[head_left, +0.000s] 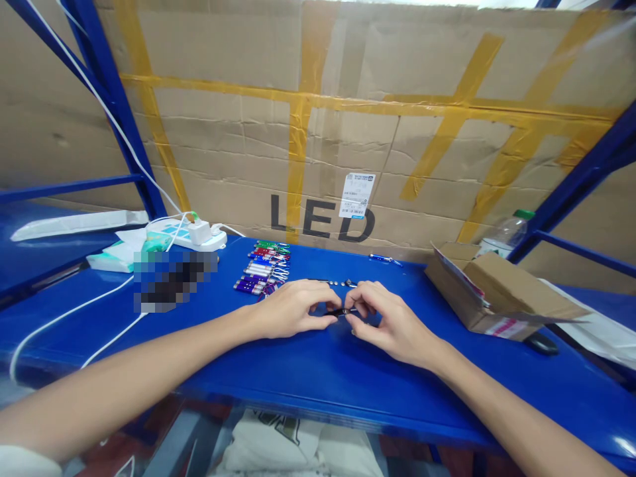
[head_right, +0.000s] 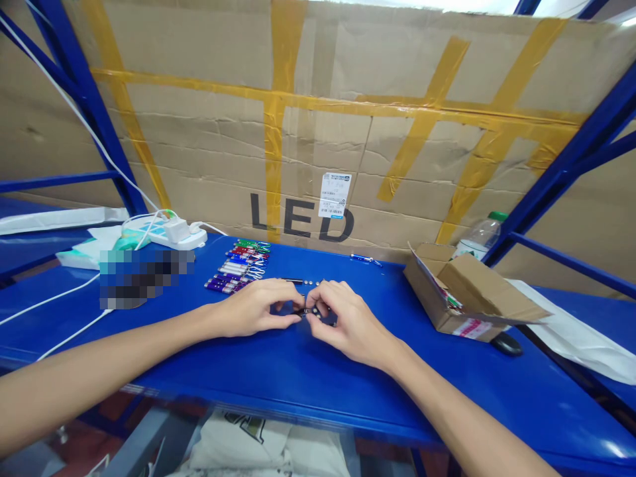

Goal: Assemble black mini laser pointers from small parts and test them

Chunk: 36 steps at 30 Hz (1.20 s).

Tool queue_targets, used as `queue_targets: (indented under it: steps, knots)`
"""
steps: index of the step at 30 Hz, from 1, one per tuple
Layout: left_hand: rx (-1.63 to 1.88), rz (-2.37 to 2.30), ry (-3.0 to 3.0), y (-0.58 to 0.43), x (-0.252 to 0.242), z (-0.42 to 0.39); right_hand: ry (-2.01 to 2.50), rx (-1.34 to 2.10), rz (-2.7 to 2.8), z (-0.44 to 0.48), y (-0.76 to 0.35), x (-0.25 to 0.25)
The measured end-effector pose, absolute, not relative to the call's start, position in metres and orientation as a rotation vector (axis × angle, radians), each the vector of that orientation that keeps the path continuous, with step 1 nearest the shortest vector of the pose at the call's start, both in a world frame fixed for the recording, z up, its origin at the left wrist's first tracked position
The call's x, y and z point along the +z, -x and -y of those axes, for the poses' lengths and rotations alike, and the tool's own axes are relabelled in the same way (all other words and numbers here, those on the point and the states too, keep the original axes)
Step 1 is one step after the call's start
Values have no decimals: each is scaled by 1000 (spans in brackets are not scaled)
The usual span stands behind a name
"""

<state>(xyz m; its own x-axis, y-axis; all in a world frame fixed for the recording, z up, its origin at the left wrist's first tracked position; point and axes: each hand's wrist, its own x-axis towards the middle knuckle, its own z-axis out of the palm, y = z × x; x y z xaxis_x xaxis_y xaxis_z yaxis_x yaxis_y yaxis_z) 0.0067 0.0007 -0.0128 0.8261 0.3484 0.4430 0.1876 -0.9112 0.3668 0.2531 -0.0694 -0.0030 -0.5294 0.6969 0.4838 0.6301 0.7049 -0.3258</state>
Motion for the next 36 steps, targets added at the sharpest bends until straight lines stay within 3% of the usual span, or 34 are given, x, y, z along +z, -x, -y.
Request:
queue_targets:
  steps: [20, 36]
  knots:
    - [804, -395, -2695, -5, -15, -6, 1110, 97, 2359, 69, -259, 4]
    - [846, -554, -2655, -5, -16, -6, 1347, 324, 2674, 71, -261, 10]
